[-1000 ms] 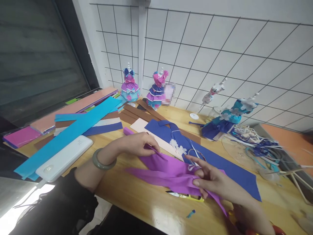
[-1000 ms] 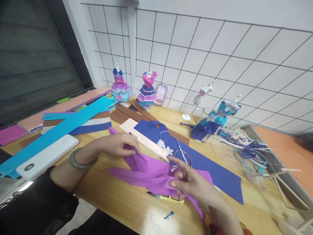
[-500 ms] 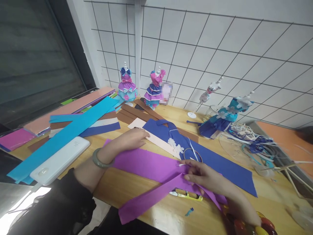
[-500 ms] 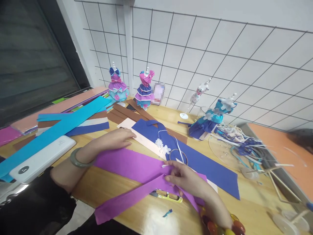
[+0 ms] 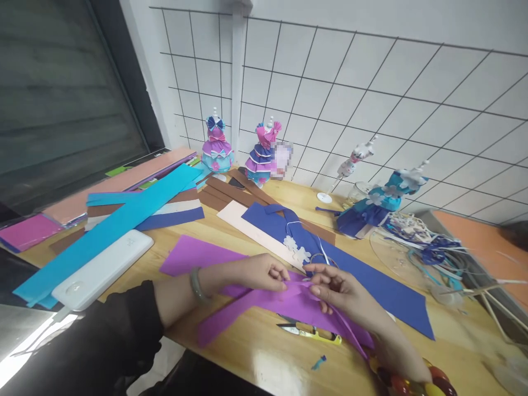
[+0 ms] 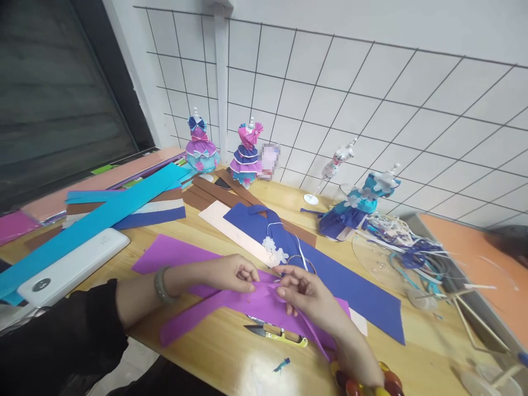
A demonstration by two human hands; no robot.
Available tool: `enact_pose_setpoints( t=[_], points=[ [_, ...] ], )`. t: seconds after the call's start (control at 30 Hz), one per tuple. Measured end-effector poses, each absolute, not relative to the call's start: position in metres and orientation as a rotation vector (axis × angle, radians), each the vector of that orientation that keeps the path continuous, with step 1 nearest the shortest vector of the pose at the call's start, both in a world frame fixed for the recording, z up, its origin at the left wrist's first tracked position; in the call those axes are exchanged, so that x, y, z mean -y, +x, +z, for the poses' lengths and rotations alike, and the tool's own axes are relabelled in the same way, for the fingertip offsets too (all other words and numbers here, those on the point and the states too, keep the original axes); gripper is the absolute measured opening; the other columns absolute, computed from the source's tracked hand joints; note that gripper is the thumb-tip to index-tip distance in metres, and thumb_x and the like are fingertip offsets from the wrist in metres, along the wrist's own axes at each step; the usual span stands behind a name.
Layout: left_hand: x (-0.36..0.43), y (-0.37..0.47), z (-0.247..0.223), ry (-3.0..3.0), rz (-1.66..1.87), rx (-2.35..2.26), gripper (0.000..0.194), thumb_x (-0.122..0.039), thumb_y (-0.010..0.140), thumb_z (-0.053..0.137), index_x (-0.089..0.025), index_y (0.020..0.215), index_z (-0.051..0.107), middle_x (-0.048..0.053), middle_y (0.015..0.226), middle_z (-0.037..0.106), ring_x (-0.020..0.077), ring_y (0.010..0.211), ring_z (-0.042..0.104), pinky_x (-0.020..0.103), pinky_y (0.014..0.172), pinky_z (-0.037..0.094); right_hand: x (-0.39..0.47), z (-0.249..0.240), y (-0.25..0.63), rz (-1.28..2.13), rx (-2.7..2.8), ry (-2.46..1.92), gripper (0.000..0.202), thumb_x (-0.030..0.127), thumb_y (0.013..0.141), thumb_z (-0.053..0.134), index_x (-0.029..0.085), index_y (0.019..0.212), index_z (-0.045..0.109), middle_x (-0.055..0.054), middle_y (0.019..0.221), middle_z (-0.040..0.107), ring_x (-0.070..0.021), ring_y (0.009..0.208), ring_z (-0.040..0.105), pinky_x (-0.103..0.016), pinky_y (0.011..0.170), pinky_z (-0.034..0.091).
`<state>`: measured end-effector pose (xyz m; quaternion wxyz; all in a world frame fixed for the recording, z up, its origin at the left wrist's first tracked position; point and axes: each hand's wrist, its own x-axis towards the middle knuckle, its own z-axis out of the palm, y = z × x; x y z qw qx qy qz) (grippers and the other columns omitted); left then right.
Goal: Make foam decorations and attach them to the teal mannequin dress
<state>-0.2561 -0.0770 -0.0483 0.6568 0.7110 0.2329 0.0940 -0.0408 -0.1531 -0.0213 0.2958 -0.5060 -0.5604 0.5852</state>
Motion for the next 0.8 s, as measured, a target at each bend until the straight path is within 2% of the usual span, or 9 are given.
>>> enact_pose_setpoints(
  t=[0.2,0.33,0.4,0.5,0.63,0.7,0.8],
  points=[
    [0.05,-0.267,-0.054,1.334,0.372,-0.54,0.026,-0.025,0.069,0.059,-0.012,0.091,0.056,-0.002,0.056,0.055,0.0079,0.045,0.051,0.021,0.049,0.04,0.15,-0.007,-0.016,1.576,1.67,-1.458,0.054,0.034,0.071,0.065,0.021,0.12,0.046,-0.001,0.083,0.052,-0.0108,0.069,0.049,-0.024,0.06,0.043],
    [0.034,-0.277,-0.051,1.178,0.479,-0.578,0.036,-0.022,0.066,0.062,-0.013,0.1,0.052,-0.001,0.06,0.056,0.0084,0.049,0.053,0.023,0.052,0.043,0.147,0.008,-0.006,1.633,1.585,-1.49,0.059,0.036,0.075,0.06,0.023,0.128,0.037,0.0,0.075,0.052,-0.0084,0.053,0.046,-0.023,0.048,0.041],
    [0.028,-0.281,-0.051,1.124,0.534,-0.613,0.041,-0.022,0.065,0.064,-0.014,0.103,0.051,0.0,0.064,0.057,0.0095,0.053,0.054,0.024,0.053,0.043,0.143,0.014,-0.008,1.645,1.588,-1.471,0.058,0.036,0.075,0.06,0.021,0.127,0.038,0.0,0.071,0.053,-0.0092,0.052,0.047,-0.025,0.05,0.043],
    [0.023,-0.285,-0.055,1.094,0.569,-0.649,0.046,-0.024,0.064,0.067,-0.015,0.106,0.051,0.001,0.069,0.059,0.0104,0.055,0.055,0.025,0.053,0.044,0.133,0.016,-0.02,1.504,1.62,-1.496,0.054,0.038,0.074,0.061,0.022,0.123,0.043,-0.005,0.088,0.057,-0.0141,0.069,0.053,-0.03,0.065,0.046],
    [0.022,-0.285,-0.057,1.097,0.635,-0.666,0.044,-0.026,0.063,0.069,-0.016,0.103,0.054,0.003,0.075,0.06,0.0088,0.057,0.054,0.023,0.055,0.043,0.121,-0.001,-0.041,1.378,1.609,-1.577,0.066,0.041,0.072,0.062,0.026,0.129,0.033,-0.007,0.108,0.052,-0.0129,0.07,0.054,-0.027,0.058,0.046],
    [0.02,-0.284,-0.057,1.087,0.705,-0.658,0.04,-0.024,0.062,0.069,-0.015,0.099,0.056,0.003,0.078,0.061,0.0077,0.058,0.054,0.022,0.057,0.043,0.119,-0.01,-0.05,1.441,1.611,-1.608,0.073,0.043,0.071,0.062,0.024,0.132,0.027,-0.006,0.103,0.054,-0.0103,0.062,0.053,-0.025,0.053,0.045],
    [0.017,-0.284,-0.058,1.042,0.808,-0.655,0.038,-0.022,0.062,0.07,-0.014,0.096,0.057,0.004,0.08,0.062,0.0073,0.061,0.055,0.021,0.059,0.042,0.12,-0.011,-0.058,1.616,1.654,-1.576,0.073,0.042,0.071,0.062,0.019,0.132,0.029,0.001,0.073,0.056,-0.0062,0.045,0.043,-0.02,0.041,0.035]
  ],
)
